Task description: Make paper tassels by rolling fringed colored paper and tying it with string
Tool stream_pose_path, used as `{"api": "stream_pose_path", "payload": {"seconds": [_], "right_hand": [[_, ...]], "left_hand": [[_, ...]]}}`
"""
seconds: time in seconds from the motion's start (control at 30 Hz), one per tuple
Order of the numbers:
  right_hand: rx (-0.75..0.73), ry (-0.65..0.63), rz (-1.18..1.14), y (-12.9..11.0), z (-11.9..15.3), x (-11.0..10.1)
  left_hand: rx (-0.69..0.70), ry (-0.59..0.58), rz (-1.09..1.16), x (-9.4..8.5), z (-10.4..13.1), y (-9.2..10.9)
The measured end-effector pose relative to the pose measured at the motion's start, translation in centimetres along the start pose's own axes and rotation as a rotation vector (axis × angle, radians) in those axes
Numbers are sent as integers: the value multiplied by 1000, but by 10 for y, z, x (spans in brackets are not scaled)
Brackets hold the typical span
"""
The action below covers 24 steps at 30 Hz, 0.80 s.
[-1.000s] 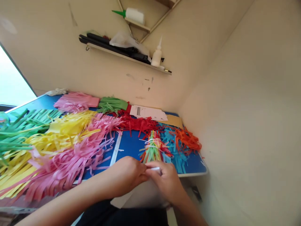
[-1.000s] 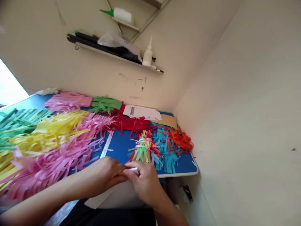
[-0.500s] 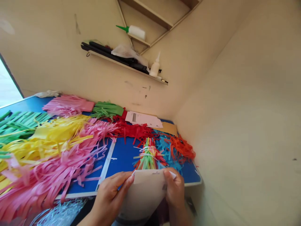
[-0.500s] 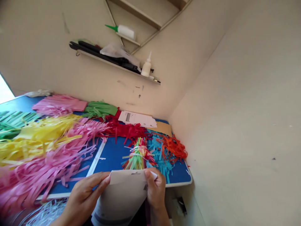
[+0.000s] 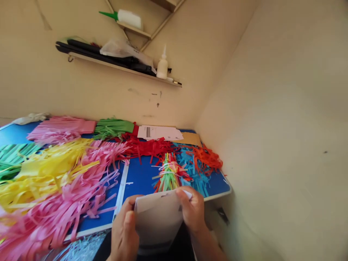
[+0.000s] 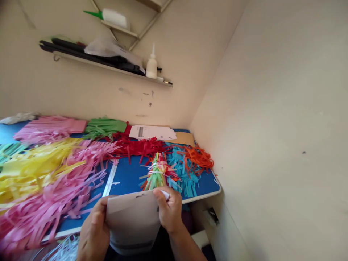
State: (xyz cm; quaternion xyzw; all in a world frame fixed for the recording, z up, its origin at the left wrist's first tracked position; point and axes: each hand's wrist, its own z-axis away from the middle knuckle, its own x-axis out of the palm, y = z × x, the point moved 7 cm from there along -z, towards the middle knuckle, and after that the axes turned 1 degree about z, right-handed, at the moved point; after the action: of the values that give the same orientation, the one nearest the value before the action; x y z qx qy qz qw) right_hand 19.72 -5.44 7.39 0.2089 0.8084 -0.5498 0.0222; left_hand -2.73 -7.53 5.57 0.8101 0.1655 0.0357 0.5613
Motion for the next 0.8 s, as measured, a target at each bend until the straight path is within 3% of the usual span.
{"api": "stream_pose_path", "payload": {"seconds": [0.2, 0.33, 0.47, 0.63, 0.7, 0.8], "right_hand": [[-8, -63, -38, -4, 1, 7], [21, -302, -146, -4, -2, 13], [8, -396, -169, -13, -4, 11], [13, -454, -237, -14, 0, 22], [66, -430, -330, -6, 2, 25], [108, -375, -425, 2, 5, 26]], "left_hand": [[45, -66, -190, 1, -7, 12], [120, -74, -232, -11, -11, 10], [171, -315, -263, -10, -26, 15], [314, -613, -272, 4, -42, 49], [336, -670, -229, 7, -44, 55], [339, -660, -212, 2, -46, 47]]}}
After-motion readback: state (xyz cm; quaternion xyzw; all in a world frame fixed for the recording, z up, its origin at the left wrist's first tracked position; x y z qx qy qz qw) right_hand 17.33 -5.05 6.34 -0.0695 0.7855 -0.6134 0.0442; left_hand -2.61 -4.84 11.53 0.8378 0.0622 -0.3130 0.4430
